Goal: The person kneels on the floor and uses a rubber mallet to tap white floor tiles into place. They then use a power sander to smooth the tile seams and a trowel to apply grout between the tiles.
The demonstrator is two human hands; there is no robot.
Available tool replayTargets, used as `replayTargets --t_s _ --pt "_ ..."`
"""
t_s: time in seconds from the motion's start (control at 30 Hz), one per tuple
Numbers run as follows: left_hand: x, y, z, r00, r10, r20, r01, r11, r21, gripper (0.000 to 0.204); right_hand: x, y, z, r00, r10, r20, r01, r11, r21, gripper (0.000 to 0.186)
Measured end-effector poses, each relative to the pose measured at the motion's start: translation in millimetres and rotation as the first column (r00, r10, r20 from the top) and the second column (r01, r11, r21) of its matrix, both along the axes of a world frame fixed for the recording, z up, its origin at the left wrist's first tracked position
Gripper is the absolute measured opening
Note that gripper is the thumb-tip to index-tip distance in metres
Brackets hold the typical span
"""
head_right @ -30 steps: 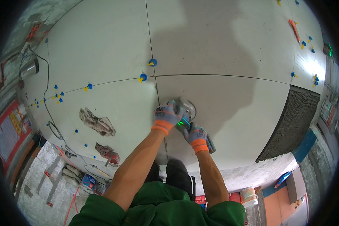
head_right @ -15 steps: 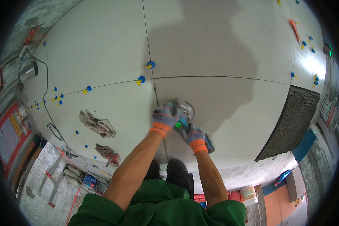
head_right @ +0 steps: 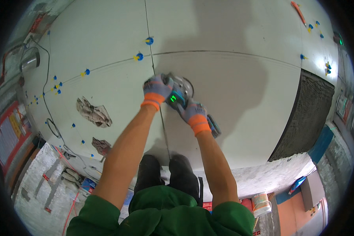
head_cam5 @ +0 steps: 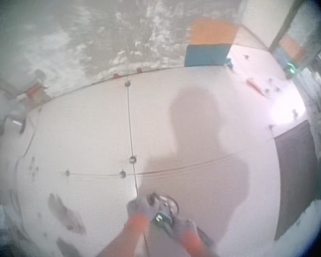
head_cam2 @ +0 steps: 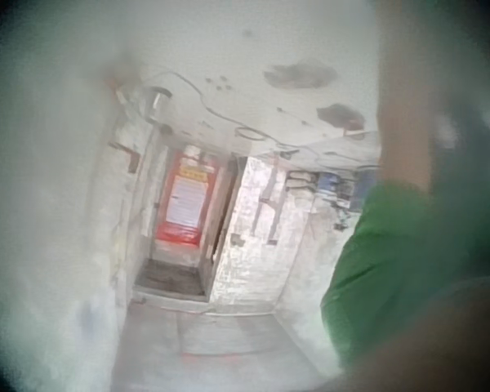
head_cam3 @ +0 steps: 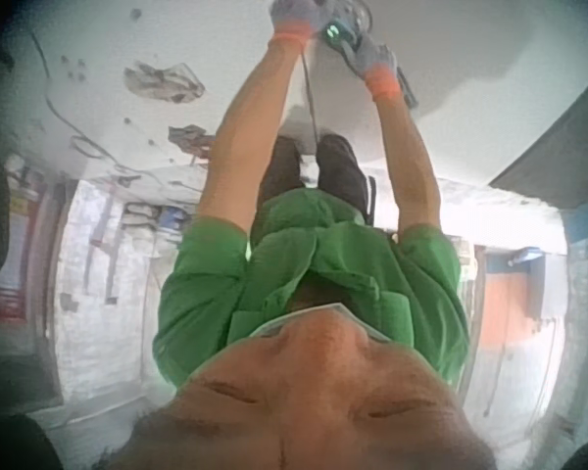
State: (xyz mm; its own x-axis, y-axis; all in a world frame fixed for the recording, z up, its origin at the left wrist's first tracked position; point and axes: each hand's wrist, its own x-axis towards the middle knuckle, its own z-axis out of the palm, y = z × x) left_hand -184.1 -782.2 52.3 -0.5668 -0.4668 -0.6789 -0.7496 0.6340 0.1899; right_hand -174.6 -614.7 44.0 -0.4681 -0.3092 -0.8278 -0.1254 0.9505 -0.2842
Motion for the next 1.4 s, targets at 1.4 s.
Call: replayTargets --t_s 1.4 --pt "165 135 -5 1.0 -0.017 0.01 0.015 0.984 0.179 0.049 157 139 7 0.996 -0.004 0.09 -0.004 0.996 0.091 0.055"
